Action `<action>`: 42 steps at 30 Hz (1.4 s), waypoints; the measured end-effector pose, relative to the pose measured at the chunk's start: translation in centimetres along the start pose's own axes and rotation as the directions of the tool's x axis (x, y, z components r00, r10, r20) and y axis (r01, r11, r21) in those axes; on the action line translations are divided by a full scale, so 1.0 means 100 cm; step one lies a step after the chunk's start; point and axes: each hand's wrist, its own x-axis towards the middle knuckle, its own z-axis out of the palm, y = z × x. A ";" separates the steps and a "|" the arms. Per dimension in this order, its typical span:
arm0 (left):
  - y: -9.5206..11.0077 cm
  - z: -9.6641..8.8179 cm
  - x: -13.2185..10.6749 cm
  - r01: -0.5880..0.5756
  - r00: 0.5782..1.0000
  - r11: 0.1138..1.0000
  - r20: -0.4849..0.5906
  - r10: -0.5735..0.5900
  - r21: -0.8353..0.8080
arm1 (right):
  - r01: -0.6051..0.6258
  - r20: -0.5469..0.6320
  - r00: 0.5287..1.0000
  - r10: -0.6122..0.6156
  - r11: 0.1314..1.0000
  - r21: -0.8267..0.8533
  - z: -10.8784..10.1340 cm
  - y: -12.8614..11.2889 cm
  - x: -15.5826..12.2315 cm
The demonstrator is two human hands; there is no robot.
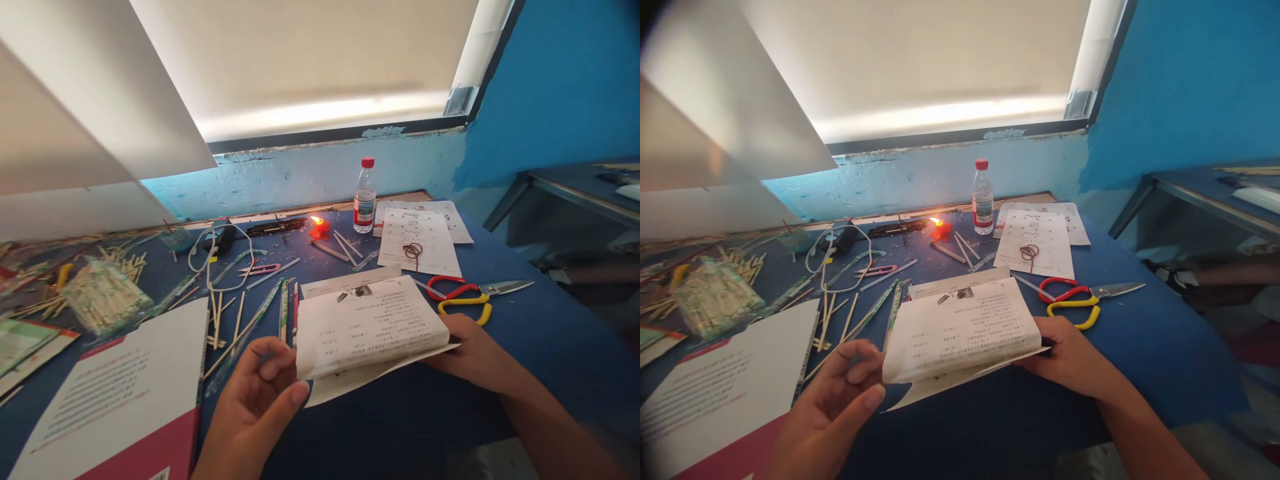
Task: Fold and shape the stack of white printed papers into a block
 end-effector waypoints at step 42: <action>-0.019 -0.018 0.108 -0.241 0.926 0.967 0.319 0.203 0.082 | -0.022 -0.176 0.983 0.041 0.994 0.108 0.011 0.006 -0.008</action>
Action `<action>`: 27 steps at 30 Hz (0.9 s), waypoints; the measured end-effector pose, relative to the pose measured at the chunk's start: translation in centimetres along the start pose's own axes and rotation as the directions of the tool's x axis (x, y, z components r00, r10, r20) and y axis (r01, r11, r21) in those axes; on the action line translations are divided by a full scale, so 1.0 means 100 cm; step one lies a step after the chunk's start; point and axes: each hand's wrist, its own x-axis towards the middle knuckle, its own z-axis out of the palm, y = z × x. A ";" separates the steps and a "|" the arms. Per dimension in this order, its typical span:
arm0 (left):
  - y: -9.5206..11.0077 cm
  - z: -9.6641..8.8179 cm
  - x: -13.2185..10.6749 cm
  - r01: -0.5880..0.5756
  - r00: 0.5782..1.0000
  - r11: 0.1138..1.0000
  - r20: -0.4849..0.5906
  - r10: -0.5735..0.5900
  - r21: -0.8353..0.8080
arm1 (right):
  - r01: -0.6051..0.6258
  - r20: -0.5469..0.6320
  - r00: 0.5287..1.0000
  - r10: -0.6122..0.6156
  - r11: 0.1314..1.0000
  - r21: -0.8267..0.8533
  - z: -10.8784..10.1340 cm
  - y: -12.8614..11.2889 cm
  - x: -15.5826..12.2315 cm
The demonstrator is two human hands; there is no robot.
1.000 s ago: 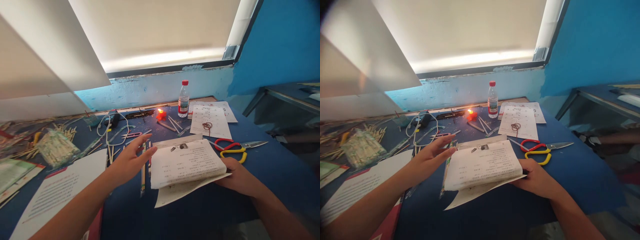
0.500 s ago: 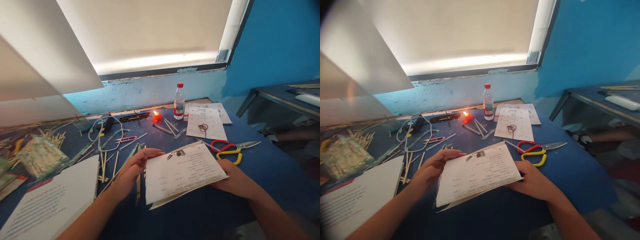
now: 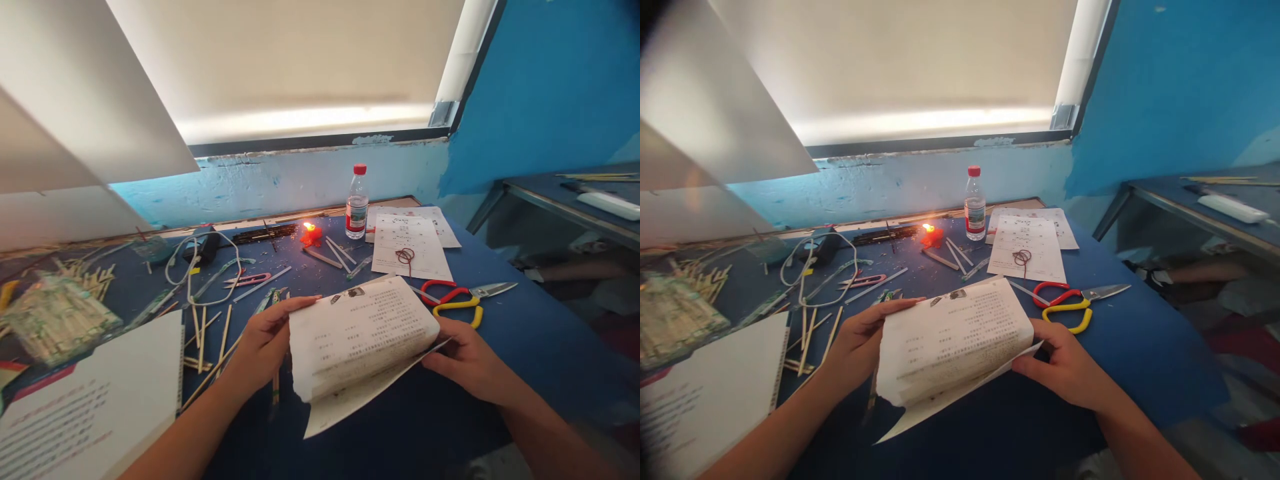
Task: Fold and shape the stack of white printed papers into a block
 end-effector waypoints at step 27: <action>-0.003 0.000 -0.002 -0.012 0.999 1.000 -0.051 0.011 -0.024 | 0.047 -0.380 0.916 -0.127 0.976 -0.213 0.034 -0.006 -0.004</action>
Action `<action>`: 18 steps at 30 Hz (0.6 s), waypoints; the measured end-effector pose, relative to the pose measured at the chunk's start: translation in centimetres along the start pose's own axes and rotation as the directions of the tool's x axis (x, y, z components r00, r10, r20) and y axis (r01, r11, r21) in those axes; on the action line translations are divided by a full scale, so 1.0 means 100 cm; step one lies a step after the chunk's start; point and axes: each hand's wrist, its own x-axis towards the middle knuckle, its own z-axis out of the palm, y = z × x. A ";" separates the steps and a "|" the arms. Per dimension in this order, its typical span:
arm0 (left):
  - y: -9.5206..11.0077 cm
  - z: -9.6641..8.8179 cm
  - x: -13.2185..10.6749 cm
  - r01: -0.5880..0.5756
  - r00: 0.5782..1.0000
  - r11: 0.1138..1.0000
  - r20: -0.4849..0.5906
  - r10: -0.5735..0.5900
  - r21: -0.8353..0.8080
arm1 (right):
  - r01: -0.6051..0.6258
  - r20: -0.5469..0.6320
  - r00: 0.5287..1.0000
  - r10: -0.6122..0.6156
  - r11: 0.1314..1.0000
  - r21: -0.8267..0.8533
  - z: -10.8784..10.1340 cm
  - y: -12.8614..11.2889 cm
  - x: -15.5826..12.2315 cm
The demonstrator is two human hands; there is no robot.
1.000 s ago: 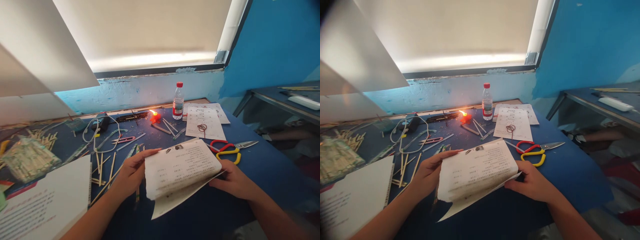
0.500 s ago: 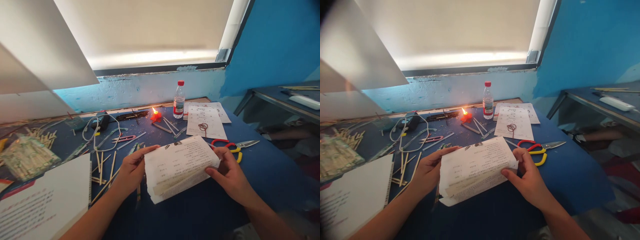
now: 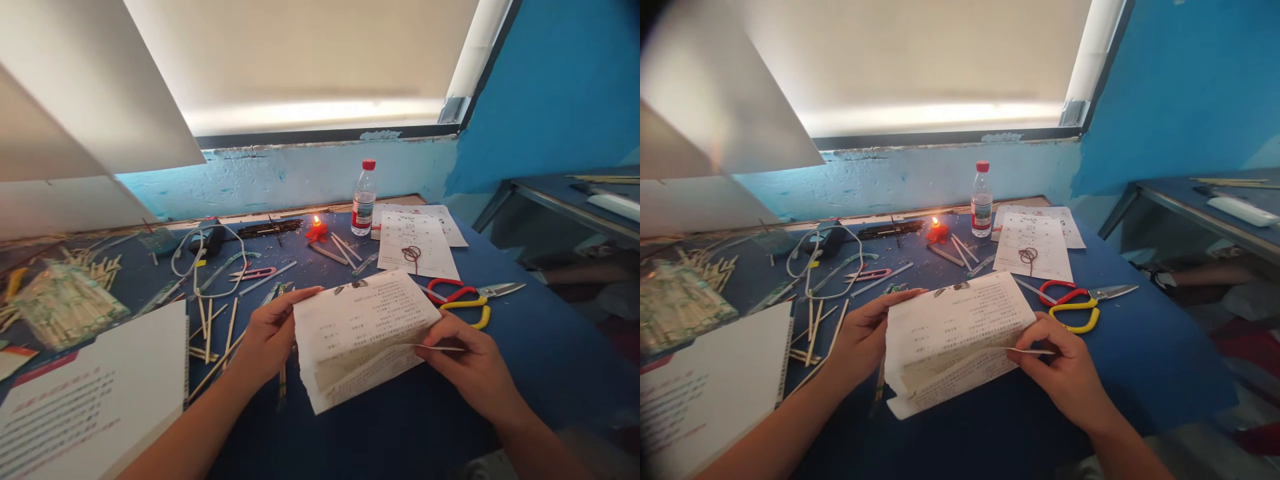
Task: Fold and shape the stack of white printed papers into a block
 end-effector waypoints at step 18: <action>0.002 0.004 0.000 0.017 1.000 0.996 -0.022 -0.019 -0.089 | -0.127 -0.129 0.977 0.172 0.946 0.300 0.018 -0.001 0.002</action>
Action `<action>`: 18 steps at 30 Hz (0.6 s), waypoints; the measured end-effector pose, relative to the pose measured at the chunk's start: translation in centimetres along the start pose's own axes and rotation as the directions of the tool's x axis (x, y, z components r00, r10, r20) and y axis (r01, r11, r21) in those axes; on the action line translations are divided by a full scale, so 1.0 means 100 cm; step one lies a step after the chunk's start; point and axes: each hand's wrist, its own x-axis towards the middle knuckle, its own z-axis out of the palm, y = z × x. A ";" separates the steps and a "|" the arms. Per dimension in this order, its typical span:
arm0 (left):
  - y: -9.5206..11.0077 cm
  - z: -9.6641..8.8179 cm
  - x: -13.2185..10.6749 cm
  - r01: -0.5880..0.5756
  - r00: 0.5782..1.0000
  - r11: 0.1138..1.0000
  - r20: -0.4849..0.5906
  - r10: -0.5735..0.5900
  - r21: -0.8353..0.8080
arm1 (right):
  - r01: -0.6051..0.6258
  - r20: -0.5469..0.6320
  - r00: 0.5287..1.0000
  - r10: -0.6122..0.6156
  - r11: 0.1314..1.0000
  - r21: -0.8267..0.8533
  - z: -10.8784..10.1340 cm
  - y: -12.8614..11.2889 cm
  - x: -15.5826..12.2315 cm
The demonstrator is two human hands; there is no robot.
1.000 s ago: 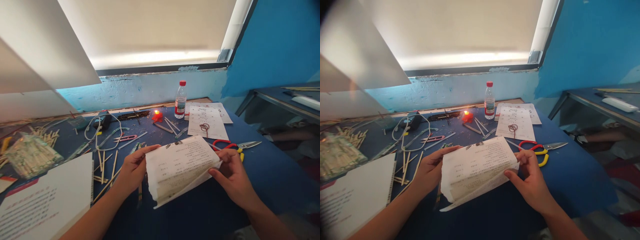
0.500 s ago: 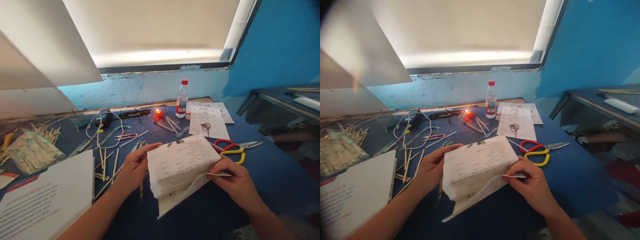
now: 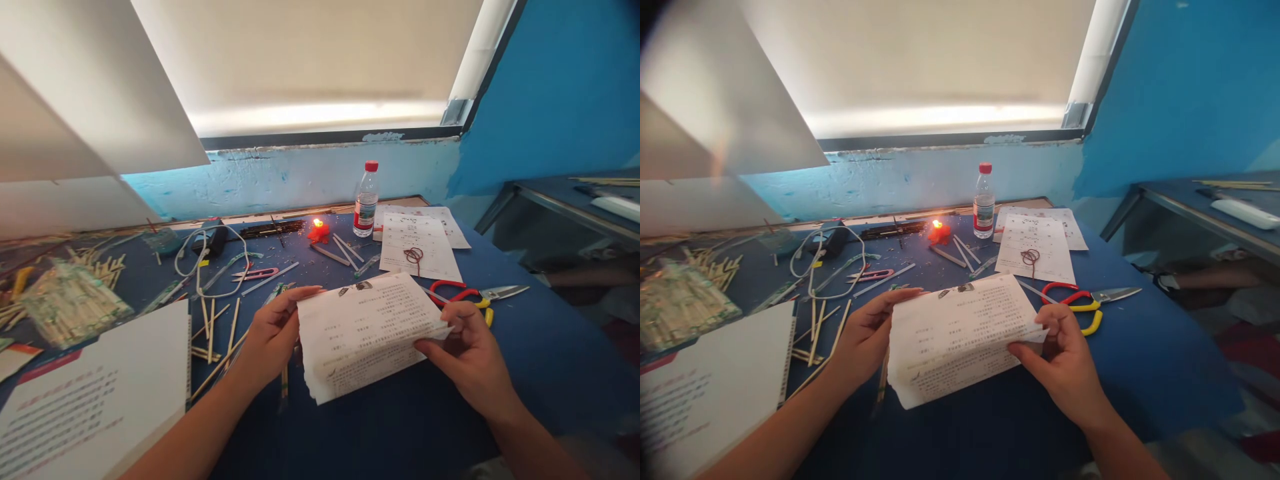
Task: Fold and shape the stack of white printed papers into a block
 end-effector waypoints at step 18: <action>0.010 0.001 0.005 0.089 0.993 0.984 0.085 -0.077 -0.157 | -0.055 0.038 0.998 0.053 0.997 0.062 -0.003 0.003 -0.002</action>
